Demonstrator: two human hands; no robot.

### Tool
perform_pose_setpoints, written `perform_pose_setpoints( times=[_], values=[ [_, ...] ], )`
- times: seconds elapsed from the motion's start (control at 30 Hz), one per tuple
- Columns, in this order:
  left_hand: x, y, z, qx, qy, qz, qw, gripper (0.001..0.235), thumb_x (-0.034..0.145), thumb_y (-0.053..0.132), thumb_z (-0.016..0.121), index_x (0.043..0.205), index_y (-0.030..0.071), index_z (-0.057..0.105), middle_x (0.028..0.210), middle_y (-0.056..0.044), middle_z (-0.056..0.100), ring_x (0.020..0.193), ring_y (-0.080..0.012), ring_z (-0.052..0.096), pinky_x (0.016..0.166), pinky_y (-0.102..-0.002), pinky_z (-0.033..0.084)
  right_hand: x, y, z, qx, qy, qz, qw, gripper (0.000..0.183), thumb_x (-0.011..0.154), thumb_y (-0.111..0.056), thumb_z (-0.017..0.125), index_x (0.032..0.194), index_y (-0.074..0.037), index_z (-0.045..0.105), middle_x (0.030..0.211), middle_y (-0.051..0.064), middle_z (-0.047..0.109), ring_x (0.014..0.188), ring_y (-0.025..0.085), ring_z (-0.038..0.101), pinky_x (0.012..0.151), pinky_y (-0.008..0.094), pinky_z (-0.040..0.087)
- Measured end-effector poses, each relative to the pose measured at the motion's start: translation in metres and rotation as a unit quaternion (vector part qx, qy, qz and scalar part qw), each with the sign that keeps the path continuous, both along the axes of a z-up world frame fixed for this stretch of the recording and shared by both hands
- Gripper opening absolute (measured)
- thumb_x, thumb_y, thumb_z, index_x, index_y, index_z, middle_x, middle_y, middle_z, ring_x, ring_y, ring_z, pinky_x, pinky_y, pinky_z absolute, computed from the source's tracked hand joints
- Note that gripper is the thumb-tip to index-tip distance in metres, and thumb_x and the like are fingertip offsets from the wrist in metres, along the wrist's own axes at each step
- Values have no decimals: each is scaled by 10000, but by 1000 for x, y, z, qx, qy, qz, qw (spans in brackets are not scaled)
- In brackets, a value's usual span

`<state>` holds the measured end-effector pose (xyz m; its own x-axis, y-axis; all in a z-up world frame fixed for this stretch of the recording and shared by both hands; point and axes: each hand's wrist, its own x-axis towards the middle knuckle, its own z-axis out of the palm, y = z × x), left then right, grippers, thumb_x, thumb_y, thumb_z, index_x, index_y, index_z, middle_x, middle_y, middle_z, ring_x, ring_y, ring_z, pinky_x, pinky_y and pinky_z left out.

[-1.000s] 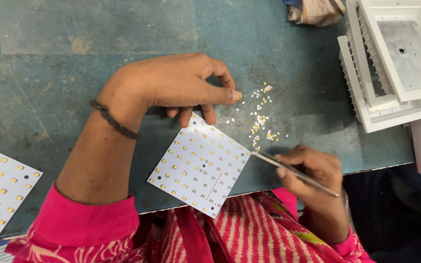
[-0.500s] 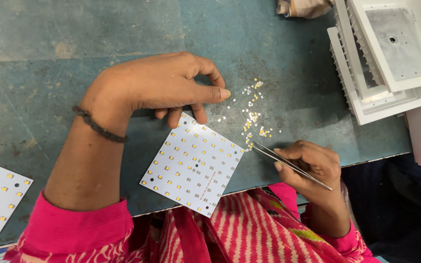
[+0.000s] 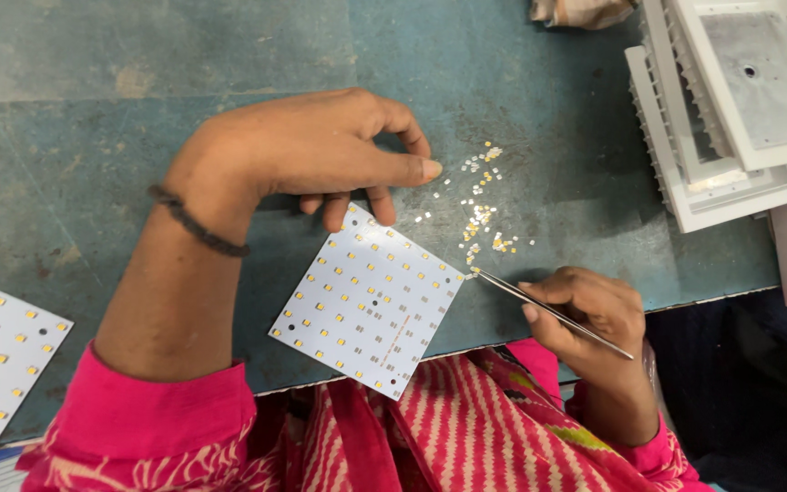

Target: The person uses tweezers to pick up small LED components from a table and places them onto designated spots on a square LED circuit board. The person repeats this process for multiple boards, handling the components one at a time.

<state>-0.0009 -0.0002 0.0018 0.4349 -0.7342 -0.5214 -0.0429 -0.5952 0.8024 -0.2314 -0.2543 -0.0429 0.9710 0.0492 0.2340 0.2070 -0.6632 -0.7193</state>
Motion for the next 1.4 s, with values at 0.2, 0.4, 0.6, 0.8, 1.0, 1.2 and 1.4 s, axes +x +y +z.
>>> perform_pose_setpoints(
  times=[0.2, 0.4, 0.6, 0.8, 1.0, 1.2, 1.4],
  values=[
    [-1, 2, 0, 4, -14, -6, 1000, 488, 883, 532, 637, 1196, 161, 683, 819, -58, 825, 431, -147, 636, 362, -289, 407, -1, 12, -3, 6, -3, 60, 998, 174, 779, -71, 782, 768, -5, 622, 737, 101, 697, 637, 169, 698, 591, 269, 518],
    [-1, 2, 0, 1, -10, -2, 1000, 488, 882, 529, 636, 1194, 157, 680, 815, -68, 823, 427, -145, 641, 361, -288, 408, 2, 15, -1, -13, -3, 63, 998, 173, 760, -62, 789, 759, -7, 626, 732, 99, 701, 621, 172, 691, 583, 278, 516],
    [0, 0, 0, 6, -6, 0, 1000, 486, 885, 522, 640, 1204, 158, 690, 818, -73, 823, 417, -144, 621, 363, -290, 412, -1, 6, 3, 7, -2, 27, 1000, 153, 792, -37, 784, 810, 18, 642, 781, 97, 706, 655, 145, 688, 594, 258, 511],
    [1, 1, -2, 3, 8, 3, 1000, 477, 887, 506, 644, 1203, 153, 696, 815, -84, 825, 405, -147, 610, 359, -290, 401, 0, -9, 0, 3, 13, -12, 1000, 133, 793, -19, 777, 858, 41, 678, 758, 90, 687, 591, 114, 599, 538, 239, 419],
    [1, 0, -1, 1, 17, 7, 1000, 480, 882, 501, 646, 1201, 145, 694, 814, -91, 821, 393, -147, 604, 352, -286, 401, 4, -10, -3, -16, -3, 28, 999, 174, 775, -40, 807, 862, 40, 679, 766, 91, 696, 602, 94, 621, 547, 230, 451],
    [1, 0, -1, -2, 18, 6, 1000, 482, 880, 498, 649, 1206, 146, 693, 814, -89, 825, 387, -142, 599, 348, -281, 403, 2, -7, -3, 5, 1, -6, 1000, 166, 817, -34, 801, 889, 44, 673, 818, 93, 707, 678, 104, 663, 586, 228, 476],
    [1, 0, -2, 1, 16, 9, 1000, 487, 878, 504, 649, 1203, 144, 699, 809, -92, 822, 389, -143, 601, 350, -281, 401, 1, -8, -3, -13, 5, -11, 1000, 168, 798, -32, 803, 886, 51, 686, 812, 99, 714, 632, 95, 627, 556, 227, 444]
  ],
)
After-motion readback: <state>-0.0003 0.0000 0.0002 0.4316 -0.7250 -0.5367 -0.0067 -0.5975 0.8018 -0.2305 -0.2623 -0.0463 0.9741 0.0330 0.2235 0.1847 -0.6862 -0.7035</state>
